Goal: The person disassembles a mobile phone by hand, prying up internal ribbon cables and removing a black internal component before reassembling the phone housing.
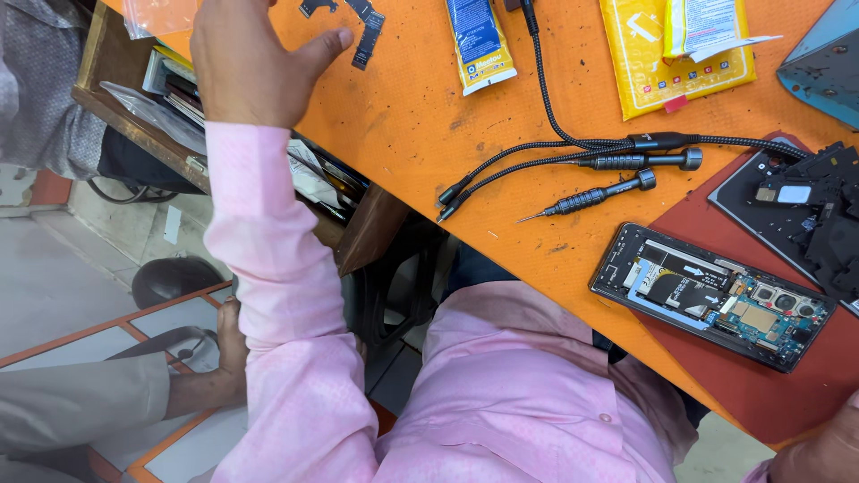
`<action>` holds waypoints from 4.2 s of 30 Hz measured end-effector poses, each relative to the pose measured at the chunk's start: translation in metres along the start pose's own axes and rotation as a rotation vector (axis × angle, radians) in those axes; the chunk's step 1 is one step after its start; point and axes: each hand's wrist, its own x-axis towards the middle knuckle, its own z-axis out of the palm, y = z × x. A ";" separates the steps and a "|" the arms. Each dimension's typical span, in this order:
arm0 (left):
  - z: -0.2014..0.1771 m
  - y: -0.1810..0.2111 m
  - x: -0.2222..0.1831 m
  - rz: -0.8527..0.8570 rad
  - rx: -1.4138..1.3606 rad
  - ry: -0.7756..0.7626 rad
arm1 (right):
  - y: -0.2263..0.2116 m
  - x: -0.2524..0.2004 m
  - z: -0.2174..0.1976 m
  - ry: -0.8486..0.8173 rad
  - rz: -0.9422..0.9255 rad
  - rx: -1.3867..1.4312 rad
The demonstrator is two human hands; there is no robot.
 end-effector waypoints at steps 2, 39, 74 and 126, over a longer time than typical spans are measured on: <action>0.010 -0.014 0.002 0.031 -0.133 -0.021 | -0.001 0.001 0.003 -0.004 0.001 0.004; 0.044 -0.028 0.022 -0.030 -0.180 -0.289 | -0.040 0.010 0.012 -0.046 0.009 -0.013; -0.012 0.105 0.007 -0.034 -0.659 -0.353 | -0.100 0.030 0.040 0.109 0.027 0.007; 0.034 0.248 -0.087 0.029 -1.382 -0.756 | -0.159 0.015 0.063 -0.402 0.320 0.379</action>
